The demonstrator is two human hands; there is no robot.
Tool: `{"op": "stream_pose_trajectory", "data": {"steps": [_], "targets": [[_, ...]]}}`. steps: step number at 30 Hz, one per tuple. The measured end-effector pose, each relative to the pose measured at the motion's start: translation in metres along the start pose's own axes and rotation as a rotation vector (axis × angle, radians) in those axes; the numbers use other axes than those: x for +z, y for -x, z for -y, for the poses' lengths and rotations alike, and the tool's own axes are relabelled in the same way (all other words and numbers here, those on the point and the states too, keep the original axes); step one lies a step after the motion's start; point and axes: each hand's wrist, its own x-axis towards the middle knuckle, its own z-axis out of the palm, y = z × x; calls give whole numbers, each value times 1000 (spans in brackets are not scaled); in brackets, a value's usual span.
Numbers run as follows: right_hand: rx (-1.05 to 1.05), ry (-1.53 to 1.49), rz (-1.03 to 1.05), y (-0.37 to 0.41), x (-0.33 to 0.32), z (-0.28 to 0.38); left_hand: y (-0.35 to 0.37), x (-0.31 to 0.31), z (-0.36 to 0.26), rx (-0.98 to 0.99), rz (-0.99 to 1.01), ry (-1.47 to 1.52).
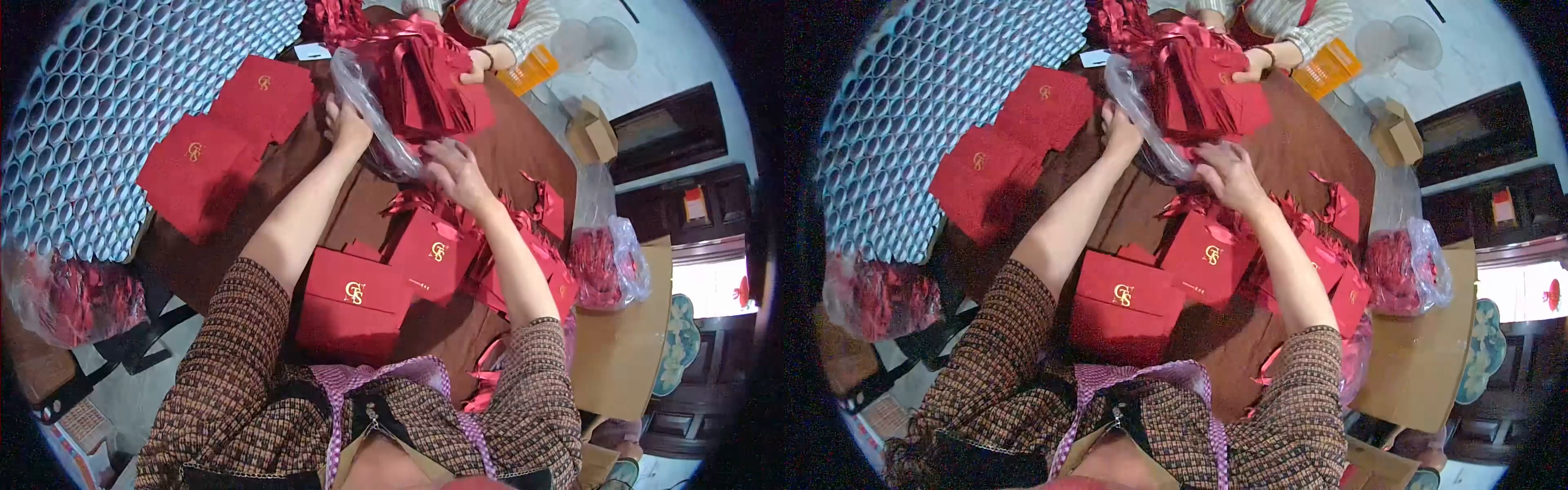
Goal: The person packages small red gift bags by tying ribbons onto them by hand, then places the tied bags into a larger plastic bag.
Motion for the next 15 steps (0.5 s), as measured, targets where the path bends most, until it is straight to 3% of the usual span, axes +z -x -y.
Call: {"op": "stream_pose_trajectory", "data": {"steps": [3,6,7,10,15], "targets": [[13,24,75,20,-19,-5,3,-4,-13,-27,27,-96],[9,432,340,23,-37,-9,4,-3,-14,-72,38,-58],[-175,456,107,21,-36,-9,5,0,-13,-67,47,-61],[-242,418,120,12,-45,5,8,1,-17,-68,19,41],[-60,347,143,10,-52,16,5,4,-19,-24,51,-65]]}}
